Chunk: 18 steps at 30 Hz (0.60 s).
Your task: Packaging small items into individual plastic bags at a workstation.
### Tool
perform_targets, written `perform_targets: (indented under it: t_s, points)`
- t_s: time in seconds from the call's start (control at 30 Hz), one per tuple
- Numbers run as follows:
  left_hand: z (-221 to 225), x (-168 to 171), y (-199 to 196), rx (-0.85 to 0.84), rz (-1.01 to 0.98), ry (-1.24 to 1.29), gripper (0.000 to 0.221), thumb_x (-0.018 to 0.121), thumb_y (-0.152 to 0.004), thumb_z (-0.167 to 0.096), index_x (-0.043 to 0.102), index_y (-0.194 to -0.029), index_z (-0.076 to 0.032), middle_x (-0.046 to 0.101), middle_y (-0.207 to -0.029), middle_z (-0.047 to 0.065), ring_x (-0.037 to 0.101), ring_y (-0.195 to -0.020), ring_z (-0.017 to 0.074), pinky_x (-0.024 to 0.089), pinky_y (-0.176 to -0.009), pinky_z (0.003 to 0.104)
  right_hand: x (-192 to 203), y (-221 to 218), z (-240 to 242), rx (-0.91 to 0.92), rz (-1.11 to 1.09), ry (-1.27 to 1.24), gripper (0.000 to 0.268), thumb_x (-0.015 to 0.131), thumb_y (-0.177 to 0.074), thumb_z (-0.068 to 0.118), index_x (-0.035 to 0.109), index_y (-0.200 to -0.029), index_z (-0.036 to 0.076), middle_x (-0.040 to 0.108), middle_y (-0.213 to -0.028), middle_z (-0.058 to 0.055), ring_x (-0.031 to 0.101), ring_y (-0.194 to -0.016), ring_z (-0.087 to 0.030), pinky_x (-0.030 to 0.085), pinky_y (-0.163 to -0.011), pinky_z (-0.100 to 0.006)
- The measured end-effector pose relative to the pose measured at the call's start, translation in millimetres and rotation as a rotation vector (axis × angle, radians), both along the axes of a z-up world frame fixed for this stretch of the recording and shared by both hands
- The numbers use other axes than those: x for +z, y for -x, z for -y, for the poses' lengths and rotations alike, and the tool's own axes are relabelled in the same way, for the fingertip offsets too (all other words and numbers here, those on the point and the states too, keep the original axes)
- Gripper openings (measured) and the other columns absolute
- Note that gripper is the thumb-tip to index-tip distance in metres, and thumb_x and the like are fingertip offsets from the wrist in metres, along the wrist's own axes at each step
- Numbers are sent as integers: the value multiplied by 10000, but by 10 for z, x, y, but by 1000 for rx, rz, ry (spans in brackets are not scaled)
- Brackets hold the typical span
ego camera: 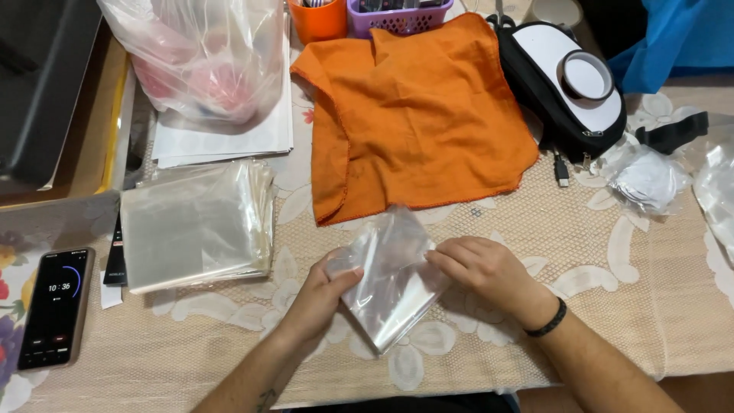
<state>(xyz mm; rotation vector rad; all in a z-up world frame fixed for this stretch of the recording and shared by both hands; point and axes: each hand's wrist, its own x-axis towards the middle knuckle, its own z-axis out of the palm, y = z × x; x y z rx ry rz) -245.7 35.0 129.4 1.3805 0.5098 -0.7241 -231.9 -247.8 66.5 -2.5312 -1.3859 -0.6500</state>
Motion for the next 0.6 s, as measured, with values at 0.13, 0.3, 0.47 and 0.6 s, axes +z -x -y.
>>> perform_targets:
  t_s: [0.13, 0.3, 0.47, 0.6]
  points:
    - [-118, -5, 20, -77, 173, -78, 464, 525, -954, -197, 529, -1407, -100, 702, -1232, 134, 732, -915, 282, 623, -778, 386, 138, -8, -59, 25, -64, 106, 292, 637, -938, 155, 648, -1212, 53, 690, -1153, -126, 665, -1038, -255, 575, -868, -386]
    - [-249, -251, 58, -530, 825, -793, 562, 573, -948, -300, 437, -1463, -120, 657, -1249, 135, 631, -1119, 299, 507, -925, 487, 446, 8, -375, 49, -277, 101, 431, 576, -972, 289, 559, -1330, 49, 623, -1307, -143, 562, -1221, -323, 406, -1093, -489]
    - [-281, -602, -301, -701, 1552, -792, 106, 652, -933, -102, 706, -968, -18, 667, -1160, 189, 622, -1156, 354, 475, -1000, 474, 496, -309, -645, -20, -431, -25, 425, 593, -961, 232, 577, -1349, 62, 621, -1318, -168, 600, -1217, -381, 484, -982, -483]
    - [-277, -1068, -497, -712, 1857, -812, 97, 668, -939, -135, 707, -917, -49, 705, -940, 109, 707, -942, 265, 571, -838, 375, 344, -696, -825, 75, -469, 11, 413, 636, -909, 84, 606, -1318, 31, 651, -1307, -174, 566, -1270, -407, 481, -999, -502]
